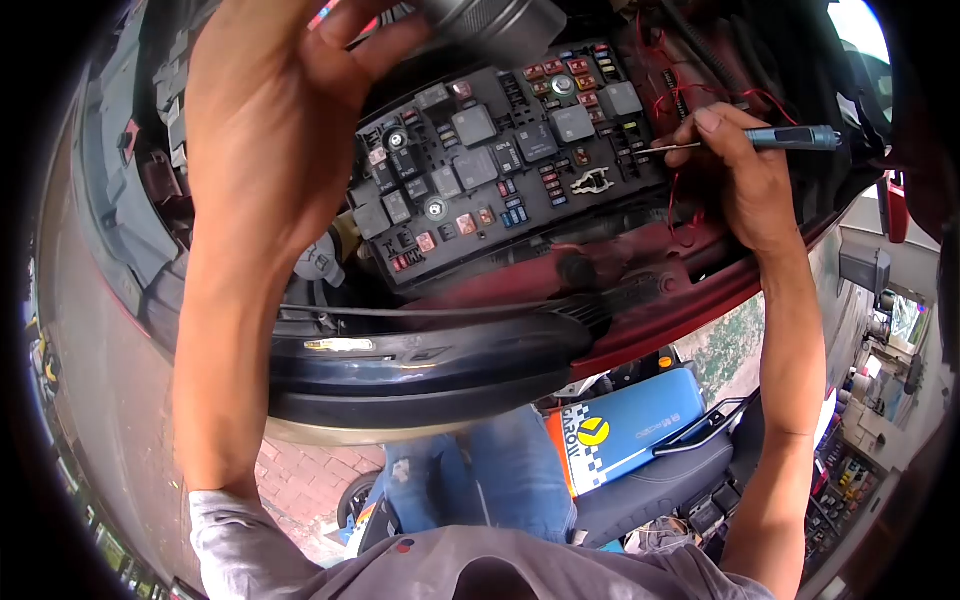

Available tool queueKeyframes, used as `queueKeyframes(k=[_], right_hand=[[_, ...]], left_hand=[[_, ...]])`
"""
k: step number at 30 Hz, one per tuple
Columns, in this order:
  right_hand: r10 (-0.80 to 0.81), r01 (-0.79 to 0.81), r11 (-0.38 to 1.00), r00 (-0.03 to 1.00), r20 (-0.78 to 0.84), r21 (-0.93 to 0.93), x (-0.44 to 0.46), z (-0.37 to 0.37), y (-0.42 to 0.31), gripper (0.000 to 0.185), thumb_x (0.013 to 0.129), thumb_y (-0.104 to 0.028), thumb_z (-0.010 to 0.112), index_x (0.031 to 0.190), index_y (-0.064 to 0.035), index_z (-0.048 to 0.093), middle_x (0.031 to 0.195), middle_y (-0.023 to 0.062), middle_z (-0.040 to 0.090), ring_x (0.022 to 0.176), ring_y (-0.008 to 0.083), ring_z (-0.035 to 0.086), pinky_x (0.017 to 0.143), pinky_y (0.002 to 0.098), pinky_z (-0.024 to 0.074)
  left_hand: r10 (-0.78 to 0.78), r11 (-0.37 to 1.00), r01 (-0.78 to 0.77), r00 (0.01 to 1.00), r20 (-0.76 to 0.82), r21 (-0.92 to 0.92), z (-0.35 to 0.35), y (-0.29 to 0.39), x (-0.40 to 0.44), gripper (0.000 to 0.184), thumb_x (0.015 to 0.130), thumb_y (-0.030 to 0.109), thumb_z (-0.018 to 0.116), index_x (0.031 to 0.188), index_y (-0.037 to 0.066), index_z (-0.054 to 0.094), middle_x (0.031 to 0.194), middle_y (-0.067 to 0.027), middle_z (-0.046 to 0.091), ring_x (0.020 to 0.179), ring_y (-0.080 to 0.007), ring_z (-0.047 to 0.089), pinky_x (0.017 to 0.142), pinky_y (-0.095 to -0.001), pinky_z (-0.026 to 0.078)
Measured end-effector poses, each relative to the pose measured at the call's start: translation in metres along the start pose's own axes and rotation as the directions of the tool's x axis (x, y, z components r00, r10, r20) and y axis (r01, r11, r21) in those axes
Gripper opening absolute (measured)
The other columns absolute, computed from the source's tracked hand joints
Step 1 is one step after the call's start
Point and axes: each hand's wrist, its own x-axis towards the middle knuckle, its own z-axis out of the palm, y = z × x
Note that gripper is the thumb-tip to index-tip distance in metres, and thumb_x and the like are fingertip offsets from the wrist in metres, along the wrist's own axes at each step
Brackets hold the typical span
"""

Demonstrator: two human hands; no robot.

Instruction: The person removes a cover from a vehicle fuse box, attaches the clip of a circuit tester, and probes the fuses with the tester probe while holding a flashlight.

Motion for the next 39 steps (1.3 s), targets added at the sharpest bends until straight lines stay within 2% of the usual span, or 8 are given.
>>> queueKeyframes(k=[4,5,9,19,25,31,36,39], right_hand=[[-0.013,0.013,1.0,1.0,0.005,-0.009,-0.004,0.003,0.002,0.03,0.102,-0.026,0.066,0.094,0.0019,0.074,0.088,0.0079,0.072,0.082,0.0184,0.072,0.079,0.0299,0.0567],[-0.011,0.011,1.0,1.0,-0.008,0.014,-0.003,0.003,0.002,0.03,0.102,-0.026,0.066,0.094,0.0019,0.074,0.087,0.008,0.072,0.082,0.0184,0.072,0.079,0.0299,0.0566],[-0.028,0.028,0.999,1.0,-0.007,-0.022,-0.002,0.002,0.001,0.031,0.102,-0.027,0.067,0.094,0.0021,0.074,0.086,0.008,0.072,0.082,0.0174,0.072,0.079,0.0291,0.0562],[-0.066,0.077,0.958,0.997,0.051,-0.275,-0.002,0.008,0.0,0.025,0.101,-0.024,0.07,0.093,0.0001,0.074,0.083,0.0047,0.074,0.076,0.0083,0.065,0.071,0.0231,0.0513],[-0.053,0.055,0.962,0.998,0.017,-0.268,-0.003,0.011,0.002,0.024,0.101,-0.023,0.07,0.094,-0.0002,0.075,0.083,0.0052,0.075,0.073,0.0074,0.065,0.063,0.0207,0.0495],[-0.029,0.027,0.956,1.0,-0.005,-0.292,-0.004,0.011,0.001,0.024,0.1,-0.023,0.071,0.094,-0.0003,0.075,0.082,0.0062,0.075,0.075,0.0085,0.067,0.068,0.0227,0.0511],[-0.056,0.053,0.951,0.998,-0.001,-0.303,-0.004,0.013,0.0,0.025,0.1,-0.024,0.071,0.093,-0.0001,0.075,0.083,0.0058,0.075,0.076,0.0091,0.068,0.07,0.0233,0.0511],[-0.067,0.066,0.937,0.998,0.01,-0.343,-0.005,0.013,-0.001,0.024,0.1,-0.023,0.071,0.094,-0.0002,0.076,0.083,0.0055,0.075,0.077,0.009,0.068,0.071,0.0231,0.0508]], left_hand=[[-0.02,0.99,0.032,0.995,-0.094,0.137,0.007,-0.01,0.004,0.067,0.093,0.06,0.07,0.127,0.004,0.057,0.12,-0.0154,0.066,0.108,-0.0246,0.066,0.094,-0.0442,0.058],[-0.054,0.987,0.058,0.998,-0.034,0.148,-0.01,-0.008,-0.001,0.067,0.093,0.06,0.069,0.126,0.004,0.057,0.119,-0.0149,0.067,0.103,-0.0246,0.068,0.091,-0.0442,0.059],[0.008,0.992,0.007,0.993,-0.12,0.125,-0.006,-0.015,0.001,0.065,0.095,0.059,0.067,0.127,0.003,0.057,0.109,-0.0103,0.068,0.089,-0.0216,0.071,0.081,-0.0421,0.063],[0.048,0.995,-0.038,0.991,-0.122,0.089,-0.018,-0.016,0.008,0.065,0.098,0.057,0.065,0.133,0.005,0.052,0.114,-0.0084,0.067,0.098,-0.0204,0.071,0.086,-0.0384,0.063],[0.021,0.999,-0.019,0.995,-0.095,0.028,-0.025,-0.014,0.009,0.06,0.099,0.055,0.064,0.13,0.004,0.054,0.111,-0.0076,0.068,0.097,-0.0174,0.072,0.084,-0.0364,0.065],[-0.016,1.0,0.014,0.997,-0.07,-0.026,-0.028,-0.014,0.012,0.059,0.1,0.054,0.064,0.128,0.002,0.056,0.109,-0.0091,0.07,0.091,-0.017,0.073,0.08,-0.0353,0.066],[0.051,0.992,-0.042,0.996,-0.075,0.116,-0.022,-0.015,0.011,0.063,0.099,0.055,0.065,0.128,-0.001,0.055,0.107,-0.0118,0.07,0.089,-0.0198,0.075,0.078,-0.0358,0.067],[0.063,0.997,-0.061,0.997,-0.044,0.053,-0.03,-0.019,0.014,0.065,0.098,0.055,0.065,0.128,-0.002,0.054,0.107,-0.0133,0.07,0.089,-0.0216,0.075,0.078,-0.0362,0.067]])
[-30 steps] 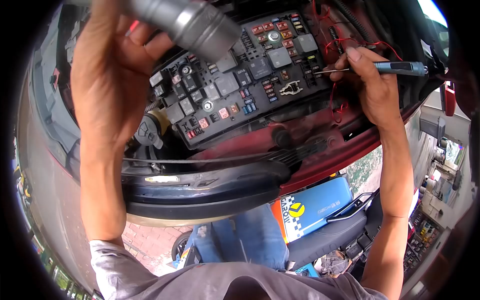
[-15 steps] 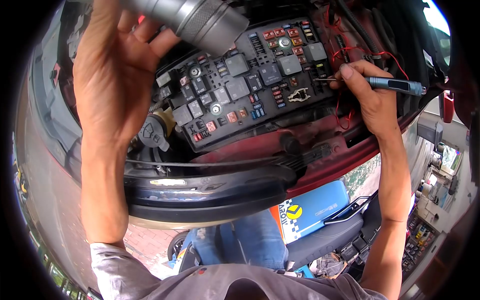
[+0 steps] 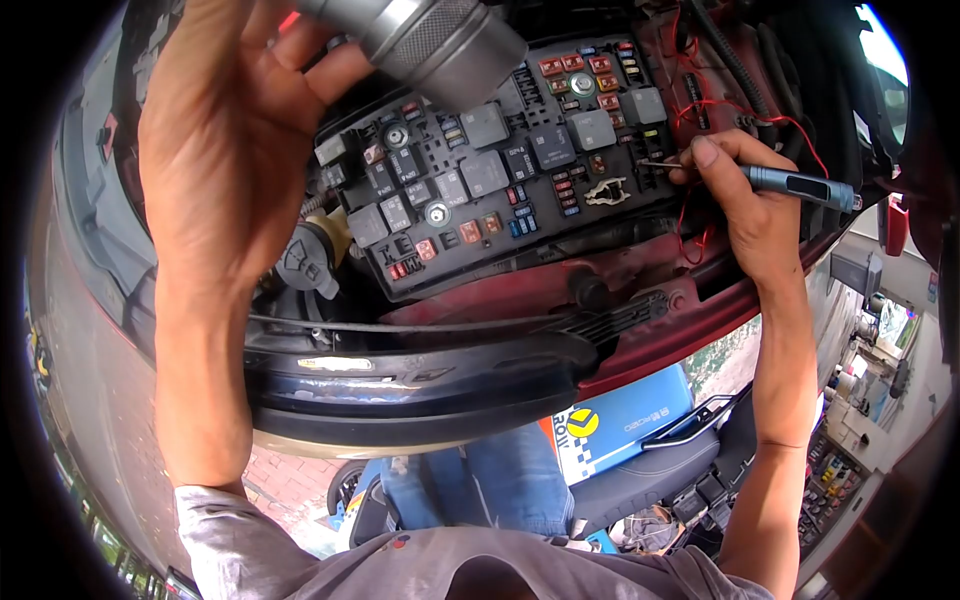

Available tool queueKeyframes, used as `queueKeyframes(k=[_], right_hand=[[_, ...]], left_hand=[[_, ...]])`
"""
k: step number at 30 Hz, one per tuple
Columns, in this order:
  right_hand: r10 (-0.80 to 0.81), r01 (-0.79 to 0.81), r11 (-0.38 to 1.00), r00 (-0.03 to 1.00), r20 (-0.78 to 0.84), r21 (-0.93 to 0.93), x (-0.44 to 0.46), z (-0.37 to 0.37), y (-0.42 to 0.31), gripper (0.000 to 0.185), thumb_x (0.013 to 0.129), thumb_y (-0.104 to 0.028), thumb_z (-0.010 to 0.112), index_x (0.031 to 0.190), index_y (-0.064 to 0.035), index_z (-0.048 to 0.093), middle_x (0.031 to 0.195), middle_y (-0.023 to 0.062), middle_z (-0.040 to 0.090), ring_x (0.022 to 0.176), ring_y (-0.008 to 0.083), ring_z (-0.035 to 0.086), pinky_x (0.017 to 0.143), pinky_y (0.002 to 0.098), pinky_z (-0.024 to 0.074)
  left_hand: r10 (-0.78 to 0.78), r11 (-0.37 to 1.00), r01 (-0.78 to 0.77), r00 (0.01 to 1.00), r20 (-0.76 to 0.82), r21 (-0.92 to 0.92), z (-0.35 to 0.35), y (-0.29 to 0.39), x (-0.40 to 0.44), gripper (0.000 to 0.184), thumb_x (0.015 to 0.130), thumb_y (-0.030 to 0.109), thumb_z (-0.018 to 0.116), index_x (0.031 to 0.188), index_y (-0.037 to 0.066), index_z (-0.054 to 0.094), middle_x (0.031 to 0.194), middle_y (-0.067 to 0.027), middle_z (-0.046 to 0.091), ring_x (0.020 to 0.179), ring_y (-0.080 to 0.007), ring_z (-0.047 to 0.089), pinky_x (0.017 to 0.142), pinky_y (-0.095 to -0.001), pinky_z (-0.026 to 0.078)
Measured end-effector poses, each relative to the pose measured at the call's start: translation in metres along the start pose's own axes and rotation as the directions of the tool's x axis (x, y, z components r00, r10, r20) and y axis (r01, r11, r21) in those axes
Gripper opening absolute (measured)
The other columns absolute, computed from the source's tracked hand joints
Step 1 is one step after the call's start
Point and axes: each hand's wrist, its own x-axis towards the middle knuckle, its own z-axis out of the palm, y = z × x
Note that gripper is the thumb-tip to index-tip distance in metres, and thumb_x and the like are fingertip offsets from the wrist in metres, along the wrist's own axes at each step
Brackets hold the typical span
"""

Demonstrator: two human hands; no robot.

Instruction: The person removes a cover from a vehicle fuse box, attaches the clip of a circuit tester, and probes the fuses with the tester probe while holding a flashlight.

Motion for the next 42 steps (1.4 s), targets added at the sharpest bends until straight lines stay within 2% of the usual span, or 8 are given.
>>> queueKeyframes(k=[19,25,28,31,32,35,39,42], right_hand=[[0.002,-0.002,1.0,1.0,-0.017,-0.009,-0.002,0.002,-0.003,0.024,0.1,-0.022,0.07,0.095,0.0012,0.076,0.083,0.0071,0.075,0.077,0.0106,0.068,0.072,0.0243,0.0504],[-0.03,0.027,0.997,0.999,-0.044,-0.07,-0.004,0.005,-0.007,0.025,0.1,-0.022,0.07,0.096,0.0017,0.075,0.083,0.0067,0.075,0.077,0.0109,0.068,0.075,0.0242,0.0501],[-0.052,0.048,0.997,0.996,-0.075,-0.064,-0.005,0.008,-0.013,0.027,0.1,-0.024,0.069,0.095,0.0022,0.074,0.083,0.0069,0.074,0.078,0.0128,0.069,0.077,0.0251,0.0513],[-0.011,0.035,0.979,0.992,-0.122,0.2,-0.008,0.015,-0.025,0.03,0.1,-0.027,0.068,0.095,0.0021,0.074,0.083,0.0073,0.073,0.079,0.0154,0.071,0.077,0.0269,0.053],[0.016,0.003,0.938,0.998,-0.053,0.346,-0.006,0.017,-0.031,0.031,0.1,-0.028,0.067,0.095,0.0017,0.073,0.083,0.0076,0.073,0.078,0.0179,0.072,0.075,0.0286,0.055],[-0.047,-0.032,0.947,0.971,0.236,0.319,0.004,0.037,-0.045,0.031,0.101,-0.028,0.067,0.095,0.0013,0.073,0.083,0.0075,0.073,0.077,0.0177,0.072,0.071,0.0286,0.0559],[0.001,-0.063,0.978,0.954,0.299,0.2,0.01,0.062,-0.045,0.026,0.101,-0.025,0.067,0.093,-0.0007,0.073,0.081,0.0064,0.073,0.076,0.0127,0.07,0.067,0.0266,0.0556],[-0.095,0.072,0.994,0.943,0.32,0.081,0.011,0.067,-0.04,0.024,0.1,-0.021,0.068,0.091,0.0008,0.072,0.08,0.0048,0.072,0.072,0.0099,0.066,0.065,0.025,0.0531]], left_hand=[[0.031,0.998,-0.033,0.999,0.029,0.059,0.002,0.005,-0.003,0.071,0.094,0.059,0.069,0.126,-0.003,0.057,0.109,-0.0145,0.069,0.091,-0.0215,0.073,0.085,-0.038,0.065],[-0.078,0.991,0.074,0.997,0.024,0.11,0.003,0.017,-0.006,0.071,0.092,0.06,0.072,0.125,-0.001,0.058,0.112,-0.0138,0.07,0.094,-0.0209,0.072,0.087,-0.0391,0.063],[-0.107,0.961,0.126,0.99,-0.091,0.245,0.025,0.021,-0.007,0.066,0.091,0.059,0.073,0.121,0.0,0.061,0.113,-0.0132,0.07,0.094,-0.0199,0.072,0.087,-0.0393,0.062],[-0.096,0.972,0.096,0.995,-0.013,0.216,0.009,0.018,-0.005,0.066,0.092,0.059,0.072,0.12,0.001,0.061,0.112,-0.0128,0.07,0.094,-0.0197,0.071,0.087,-0.039,0.062],[-0.094,0.974,0.091,0.996,0.004,0.206,0.005,0.016,-0.005,0.065,0.092,0.058,0.072,0.12,0.001,0.061,0.112,-0.0127,0.07,0.094,-0.0196,0.071,0.087,-0.0389,0.061],[-0.099,0.978,0.091,0.994,0.036,0.189,-0.004,0.017,-0.004,0.064,0.092,0.058,0.072,0.119,0.001,0.061,0.111,-0.0124,0.07,0.094,-0.0194,0.071,0.087,-0.0386,0.061],[-0.107,0.979,0.095,0.992,0.059,0.182,-0.01,0.017,-0.004,0.063,0.093,0.058,0.072,0.118,0.001,0.061,0.11,-0.0119,0.07,0.094,-0.0191,0.07,0.087,-0.0382,0.061],[-0.118,0.972,0.102,0.991,0.063,0.213,-0.011,0.018,-0.004,0.062,0.093,0.058,0.072,0.117,0.001,0.061,0.11,-0.0115,0.069,0.093,-0.0189,0.07,0.087,-0.0379,0.06]])
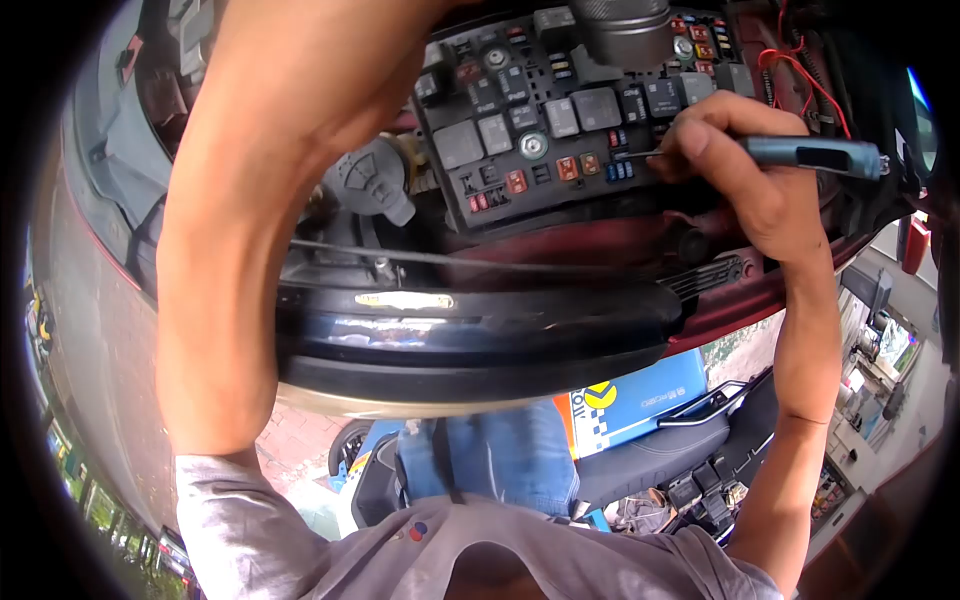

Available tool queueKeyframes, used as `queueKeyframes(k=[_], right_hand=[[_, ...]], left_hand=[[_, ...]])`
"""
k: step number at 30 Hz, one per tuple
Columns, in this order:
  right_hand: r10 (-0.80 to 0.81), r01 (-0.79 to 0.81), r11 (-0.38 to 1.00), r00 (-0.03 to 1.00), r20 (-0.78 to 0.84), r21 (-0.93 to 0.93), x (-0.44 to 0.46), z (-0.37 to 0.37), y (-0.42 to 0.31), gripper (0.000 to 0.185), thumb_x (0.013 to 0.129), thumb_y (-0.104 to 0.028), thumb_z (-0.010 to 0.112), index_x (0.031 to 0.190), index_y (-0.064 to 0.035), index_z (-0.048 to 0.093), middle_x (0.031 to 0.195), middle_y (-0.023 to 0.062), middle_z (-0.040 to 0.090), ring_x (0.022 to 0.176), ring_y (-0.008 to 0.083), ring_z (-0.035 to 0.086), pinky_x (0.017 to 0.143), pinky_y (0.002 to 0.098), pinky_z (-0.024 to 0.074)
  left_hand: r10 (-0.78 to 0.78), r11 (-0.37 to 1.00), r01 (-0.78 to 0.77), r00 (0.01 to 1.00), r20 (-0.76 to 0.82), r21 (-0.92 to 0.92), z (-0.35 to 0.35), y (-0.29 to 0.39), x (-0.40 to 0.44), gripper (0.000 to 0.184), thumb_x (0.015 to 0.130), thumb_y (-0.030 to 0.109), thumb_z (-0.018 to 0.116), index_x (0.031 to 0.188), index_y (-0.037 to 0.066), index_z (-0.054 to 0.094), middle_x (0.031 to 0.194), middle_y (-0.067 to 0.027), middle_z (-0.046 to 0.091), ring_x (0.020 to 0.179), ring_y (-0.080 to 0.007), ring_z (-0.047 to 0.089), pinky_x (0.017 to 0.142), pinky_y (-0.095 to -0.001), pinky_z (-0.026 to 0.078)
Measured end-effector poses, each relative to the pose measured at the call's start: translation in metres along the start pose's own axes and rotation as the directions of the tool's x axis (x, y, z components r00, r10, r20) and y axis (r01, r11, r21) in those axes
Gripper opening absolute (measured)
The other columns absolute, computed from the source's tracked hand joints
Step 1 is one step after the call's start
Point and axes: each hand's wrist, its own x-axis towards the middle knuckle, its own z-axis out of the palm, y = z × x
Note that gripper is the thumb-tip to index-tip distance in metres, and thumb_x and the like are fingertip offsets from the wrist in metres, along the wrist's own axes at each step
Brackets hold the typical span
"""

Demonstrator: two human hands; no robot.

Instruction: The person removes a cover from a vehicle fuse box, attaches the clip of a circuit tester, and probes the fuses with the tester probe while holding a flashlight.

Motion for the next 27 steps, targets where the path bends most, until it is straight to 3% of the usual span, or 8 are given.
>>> queueKeyframes(k=[2,5,8,15,16,19,22,27], right_hand=[[-0.062,0.061,0.998,0.998,-0.013,-0.028,0.0,0.004,0.002,0.023,0.1,-0.019,0.068,0.09,0.0017,0.071,0.078,0.0043,0.071,0.068,0.0093,0.064,0.062,0.0245,0.0503],[0.03,-0.029,0.998,0.999,0.013,-0.048,0.0,0.003,0.002,0.022,0.099,-0.019,0.068,0.091,0.0012,0.072,0.077,0.0033,0.069,0.066,0.0089,0.063,0.061,0.0246,0.0495],[0.004,0.007,0.99,0.997,0.078,-0.141,0.002,0.0,0.005,0.021,0.099,-0.019,0.068,0.092,0.0005,0.072,0.074,0.0023,0.067,0.065,0.0082,0.062,0.06,0.0242,0.0488],[-0.018,0.025,0.996,0.996,0.083,-0.083,0.001,0.004,0.007,0.021,0.098,-0.02,0.069,0.091,-0.0002,0.072,0.071,0.002,0.065,0.063,0.008,0.059,0.055,0.0249,0.0439],[0.08,-0.055,0.983,0.987,0.139,-0.174,0.002,-0.002,0.002,0.024,0.1,-0.024,0.067,0.094,-0.0005,0.07,0.081,0.0054,0.071,0.066,0.0094,0.063,0.061,0.0235,0.0508],[0.101,-0.088,0.981,0.993,0.068,-0.172,-0.001,0.002,0.002,0.023,0.099,-0.022,0.068,0.095,-0.0004,0.071,0.082,0.0051,0.072,0.067,0.0091,0.063,0.061,0.0233,0.0508],[0.063,-0.054,0.986,0.997,0.046,-0.16,-0.002,0.003,0.008,0.021,0.099,-0.021,0.069,0.095,0.0001,0.071,0.082,0.0054,0.072,0.068,0.009,0.063,0.061,0.0232,0.051],[-0.122,0.133,0.971,0.99,0.065,-0.199,0.004,0.007,0.011,0.019,0.097,-0.019,0.071,0.092,-0.0001,0.073,0.071,0.0019,0.064,0.064,0.0079,0.058,0.058,0.0251,0.0442]], left_hand=[[0.001,1.0,-0.001,1.0,0.011,0.01,-0.002,-0.001,0.001,0.062,0.093,0.057,0.071,0.117,0.002,0.061,0.109,-0.0113,0.069,0.093,-0.0188,0.07,0.087,-0.0377,0.06],[-0.002,1.0,0.002,1.0,0.025,0.007,-0.005,-0.002,0.0,0.061,0.093,0.057,0.071,0.116,0.002,0.061,0.109,-0.0109,0.069,0.093,-0.0186,0.07,0.087,-0.0374,0.06],[-0.001,1.0,0.0,0.999,0.048,0.016,-0.005,-0.004,-0.002,0.06,0.094,0.057,0.071,0.116,0.002,0.061,0.108,-0.0105,0.069,0.093,-0.0184,0.069,0.087,-0.0371,0.059],[-0.009,1.0,0.007,0.996,0.089,0.029,-0.002,-0.011,-0.006,0.058,0.094,0.056,0.07,0.114,0.002,0.062,0.106,-0.0097,0.069,0.092,-0.0179,0.069,0.087,-0.0363,0.059],[-0.008,1.0,0.006,0.996,0.092,0.03,-0.001,-0.01,-0.006,0.058,0.095,0.056,0.07,0.114,0.002,0.062,0.106,-0.0096,0.069,0.092,-0.0178,0.069,0.087,-0.0362,0.059],[-0.014,0.999,0.011,0.995,0.1,0.032,-0.002,-0.012,-0.007,0.057,0.095,0.056,0.07,0.113,0.003,0.062,0.105,-0.0092,0.068,0.092,-0.0176,0.068,0.087,-0.0359,0.058],[-0.021,0.999,0.018,0.994,0.104,0.036,-0.002,-0.011,-0.008,0.056,0.095,0.056,0.07,0.112,0.003,0.062,0.105,-0.0089,0.068,0.092,-0.0174,0.068,0.087,-0.0356,0.058],[-0.025,0.999,0.021,0.994,0.11,0.036,-0.003,-0.009,-0.009,0.055,0.096,0.055,0.069,0.111,0.003,0.062,0.103,-0.0083,0.068,0.091,-0.0171,0.068,0.087,-0.0351,0.057]])
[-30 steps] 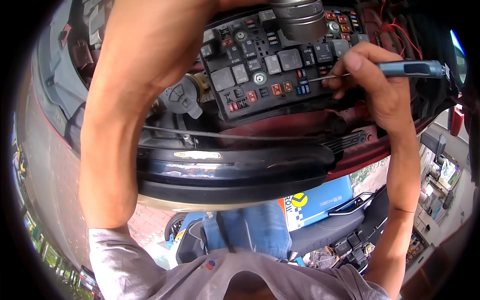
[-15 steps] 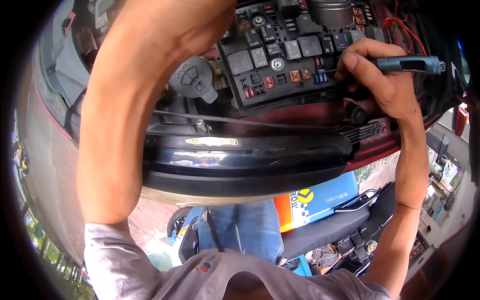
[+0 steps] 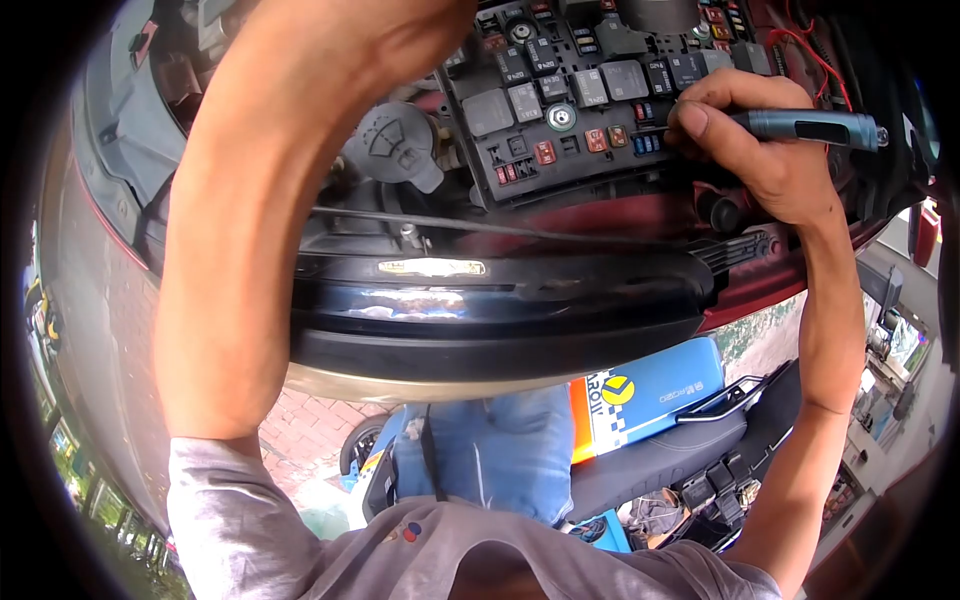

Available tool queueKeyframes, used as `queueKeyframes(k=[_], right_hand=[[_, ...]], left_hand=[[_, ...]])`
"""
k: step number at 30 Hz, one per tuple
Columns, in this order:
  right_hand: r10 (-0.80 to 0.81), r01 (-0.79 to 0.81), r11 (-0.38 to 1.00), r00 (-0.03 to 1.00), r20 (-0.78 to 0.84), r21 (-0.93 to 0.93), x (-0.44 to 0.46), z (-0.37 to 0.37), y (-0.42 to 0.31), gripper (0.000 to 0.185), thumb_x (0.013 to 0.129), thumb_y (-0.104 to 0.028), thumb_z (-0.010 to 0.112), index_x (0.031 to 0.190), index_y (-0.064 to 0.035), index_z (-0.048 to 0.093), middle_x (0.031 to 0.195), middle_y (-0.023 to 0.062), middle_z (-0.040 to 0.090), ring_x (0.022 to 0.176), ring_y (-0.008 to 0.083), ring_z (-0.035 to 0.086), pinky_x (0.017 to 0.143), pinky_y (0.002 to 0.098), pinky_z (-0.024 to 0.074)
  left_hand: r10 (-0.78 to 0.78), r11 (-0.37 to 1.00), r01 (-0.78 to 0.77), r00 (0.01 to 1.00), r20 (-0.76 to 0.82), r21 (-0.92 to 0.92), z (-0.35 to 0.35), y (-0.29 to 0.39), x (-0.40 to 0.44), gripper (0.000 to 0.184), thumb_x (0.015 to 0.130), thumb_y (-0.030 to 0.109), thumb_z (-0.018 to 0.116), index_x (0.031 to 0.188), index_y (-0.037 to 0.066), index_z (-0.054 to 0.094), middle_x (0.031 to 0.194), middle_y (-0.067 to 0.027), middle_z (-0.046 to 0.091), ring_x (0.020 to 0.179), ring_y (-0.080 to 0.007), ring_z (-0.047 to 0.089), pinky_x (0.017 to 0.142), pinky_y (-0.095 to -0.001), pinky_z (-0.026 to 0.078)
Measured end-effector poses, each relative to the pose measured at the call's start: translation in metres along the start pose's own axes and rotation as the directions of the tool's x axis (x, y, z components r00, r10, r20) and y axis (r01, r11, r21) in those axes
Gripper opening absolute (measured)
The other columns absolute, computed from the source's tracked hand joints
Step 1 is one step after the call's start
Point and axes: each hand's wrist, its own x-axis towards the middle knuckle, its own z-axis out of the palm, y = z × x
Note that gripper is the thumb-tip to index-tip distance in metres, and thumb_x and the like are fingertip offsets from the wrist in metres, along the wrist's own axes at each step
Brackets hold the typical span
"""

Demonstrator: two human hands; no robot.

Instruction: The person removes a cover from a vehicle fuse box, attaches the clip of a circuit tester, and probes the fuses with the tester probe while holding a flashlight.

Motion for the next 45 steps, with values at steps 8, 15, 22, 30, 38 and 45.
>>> queueKeyframes(k=[8,15,22,30,38,45], right_hand=[[0.014,-0.013,0.999,1.0,0.022,-0.051,0.001,-0.009,-0.001,0.02,0.095,-0.019,0.072,0.091,0.0002,0.073,0.073,0.0019,0.064,0.068,0.0089,0.058,0.061,0.027,0.0444],[0.034,-0.033,0.999,0.998,0.051,-0.035,0.001,-0.009,0.0,0.019,0.093,-0.019,0.073,0.091,-0.0001,0.073,0.072,0.0021,0.065,0.066,0.0093,0.057,0.059,0.0272,0.0441],[0.029,-0.028,0.999,0.998,0.058,-0.026,0.002,-0.008,-0.002,0.019,0.092,-0.019,0.074,0.09,0.0005,0.074,0.072,0.0033,0.067,0.066,0.0092,0.059,0.059,0.0271,0.0456],[0.01,-0.007,0.999,0.998,0.065,-0.045,0.003,-0.009,-0.003,0.018,0.091,-0.016,0.074,0.09,0.0015,0.074,0.072,0.0038,0.067,0.066,0.009,0.059,0.059,0.027,0.046],[0.001,0.002,0.999,0.998,0.06,-0.051,0.003,-0.008,-0.002,0.015,0.089,-0.013,0.074,0.089,0.0013,0.074,0.07,0.0036,0.067,0.064,0.0076,0.06,0.058,0.0264,0.0458],[0.018,-0.017,1.0,0.998,0.066,-0.023,0.003,-0.007,-0.004,0.015,0.089,-0.015,0.076,0.089,-0.0001,0.074,0.069,0.0031,0.068,0.062,0.0065,0.062,0.055,0.0251,0.0466]], left_hand=[[-0.006,1.0,0.006,1.0,0.005,-0.002,0.0,0.001,0.004,0.053,0.097,0.054,0.069,0.109,0.004,0.062,0.101,-0.0073,0.067,0.091,-0.0165,0.067,0.086,-0.0343,0.056],[-0.011,1.0,0.012,1.0,0.01,-0.006,0.001,0.003,0.006,0.051,0.097,0.054,0.068,0.108,0.004,0.063,0.1,-0.0065,0.067,0.09,-0.016,0.066,0.086,-0.0336,0.056],[-0.013,1.0,0.014,1.0,0.028,-0.008,0.0,0.004,0.006,0.049,0.098,0.053,0.068,0.106,0.005,0.063,0.098,-0.0056,0.067,0.09,-0.0156,0.066,0.086,-0.0329,0.055],[-0.045,0.999,0.045,0.998,0.045,-0.005,0.002,0.011,0.009,0.048,0.099,0.052,0.067,0.104,0.005,0.063,0.096,-0.0046,0.066,0.089,-0.015,0.065,0.086,-0.0321,0.054],[-0.083,0.961,0.153,0.953,0.29,-0.229,-0.028,0.016,0.018,0.048,0.099,0.053,0.067,0.105,0.005,0.064,0.097,-0.0047,0.067,0.09,-0.0144,0.065,0.087,-0.0318,0.053],[-0.125,0.991,0.126,0.992,0.029,-0.044,0.002,0.023,0.011,0.049,0.099,0.054,0.067,0.105,0.006,0.066,0.1,-0.0058,0.068,0.091,-0.0141,0.065,0.085,-0.0317,0.053]])
